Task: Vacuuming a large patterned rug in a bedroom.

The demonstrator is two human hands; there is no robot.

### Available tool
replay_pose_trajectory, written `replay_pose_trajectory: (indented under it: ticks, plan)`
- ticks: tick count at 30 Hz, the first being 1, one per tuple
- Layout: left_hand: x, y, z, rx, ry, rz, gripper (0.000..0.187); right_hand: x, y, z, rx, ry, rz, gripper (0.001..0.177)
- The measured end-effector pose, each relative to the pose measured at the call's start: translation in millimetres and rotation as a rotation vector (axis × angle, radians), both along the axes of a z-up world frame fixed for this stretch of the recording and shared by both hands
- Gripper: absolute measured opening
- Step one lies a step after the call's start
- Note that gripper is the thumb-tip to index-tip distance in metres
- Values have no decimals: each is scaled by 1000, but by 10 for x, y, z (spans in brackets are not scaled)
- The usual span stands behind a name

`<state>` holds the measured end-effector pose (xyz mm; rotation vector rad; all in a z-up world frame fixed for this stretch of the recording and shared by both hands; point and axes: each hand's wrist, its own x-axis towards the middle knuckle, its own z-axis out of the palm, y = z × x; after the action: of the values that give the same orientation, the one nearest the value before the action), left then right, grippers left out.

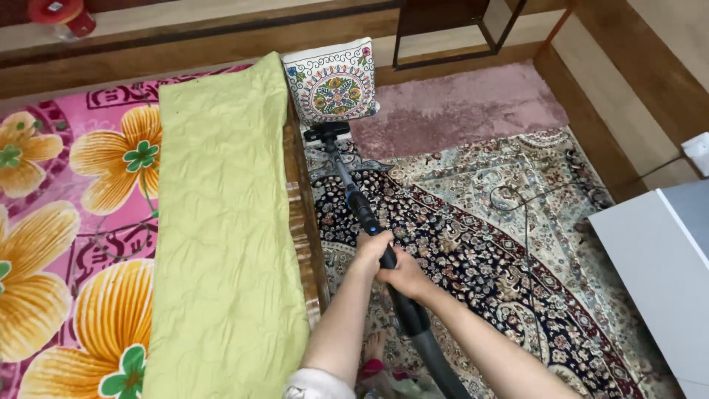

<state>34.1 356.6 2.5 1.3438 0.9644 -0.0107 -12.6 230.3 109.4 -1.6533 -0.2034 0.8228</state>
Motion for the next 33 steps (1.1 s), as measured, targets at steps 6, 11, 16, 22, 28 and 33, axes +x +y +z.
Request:
replay_pose_trajectory:
  ticks: [6,11,16,22,28,33]
  plan:
    - [-128,-88,-231,-36,-89,31,36,-25,73,-45,37,39,-19,33]
    - [-305,-60,-103,-12,1,51,31,-289,-5,153,-7,49,34,32]
    - [-646,-326,-113,-21,-57,7,25,-623,-275,137,-130,-34,53,36]
    - [-1362,-878,49,67,21,66,28,-1303,-835,142,-41,67,59,28]
    - [-2041,-1403,-5,26,61,39,30,-1938,-1381,205,-88,33,98,30]
    - [-2451,-1707,17,59,103,47,28,-2376,-1646,323,-182,55,62,30]
